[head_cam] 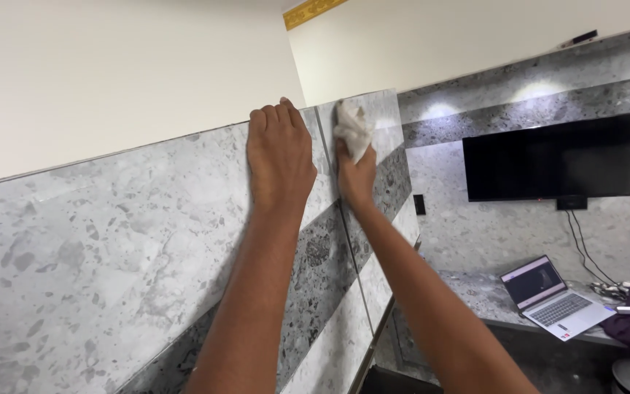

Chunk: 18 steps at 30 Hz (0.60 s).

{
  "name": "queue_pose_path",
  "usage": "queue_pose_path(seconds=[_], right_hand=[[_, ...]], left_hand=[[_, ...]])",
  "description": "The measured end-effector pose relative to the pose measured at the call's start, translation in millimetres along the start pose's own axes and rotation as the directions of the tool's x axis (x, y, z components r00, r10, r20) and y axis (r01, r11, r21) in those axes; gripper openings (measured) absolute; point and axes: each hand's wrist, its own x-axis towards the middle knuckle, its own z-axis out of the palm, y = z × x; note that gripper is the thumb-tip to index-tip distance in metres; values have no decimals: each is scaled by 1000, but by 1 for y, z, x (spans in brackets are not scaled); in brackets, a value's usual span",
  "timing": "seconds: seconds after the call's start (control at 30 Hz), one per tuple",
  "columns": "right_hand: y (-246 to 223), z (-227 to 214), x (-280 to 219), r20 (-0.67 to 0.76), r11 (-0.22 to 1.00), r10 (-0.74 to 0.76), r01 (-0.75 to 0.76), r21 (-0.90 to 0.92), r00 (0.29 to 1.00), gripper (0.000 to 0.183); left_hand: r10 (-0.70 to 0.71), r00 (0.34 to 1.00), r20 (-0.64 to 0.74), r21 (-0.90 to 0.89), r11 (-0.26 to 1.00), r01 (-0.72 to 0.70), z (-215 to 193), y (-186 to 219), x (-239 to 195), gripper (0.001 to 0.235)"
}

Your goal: The person wipes the interior shelves and door of a white wall-mounted cabinet using a white cloth. They then wipe the adjacent tiled wall and return to wipe the cabinet door and interior again.

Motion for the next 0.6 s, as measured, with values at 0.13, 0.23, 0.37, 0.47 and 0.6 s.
queue_pose_path(seconds=[0.13, 0.23, 0.37, 0.47, 0.6], right_hand=[[23, -15, -43, -5, 964, -228, 225, -141, 974, 35], [34, -25, -34, -64, 964, -245, 236, -121, 967, 35], [-21, -5, -12, 1, 930, 349, -346, 120, 937, 37], [-33, 4, -41, 54, 997, 80, -79, -20, 995, 35], [-1, -19, -75, -13, 687, -681, 632, -359, 732, 35]], left_hand=[[6, 1000, -11, 4, 1000, -6, -2, 1, -1, 75], [1, 1000, -13, 12, 1000, 0, 2, 6, -1, 72], [15, 999, 34, 14, 1000, -15, -4, 1, 0, 76], [-3, 1000, -12, 16, 1000, 3, 6, 4, 2, 78], [-13, 1000, -27, -4, 1000, 13, 8, 6, -2, 75]])
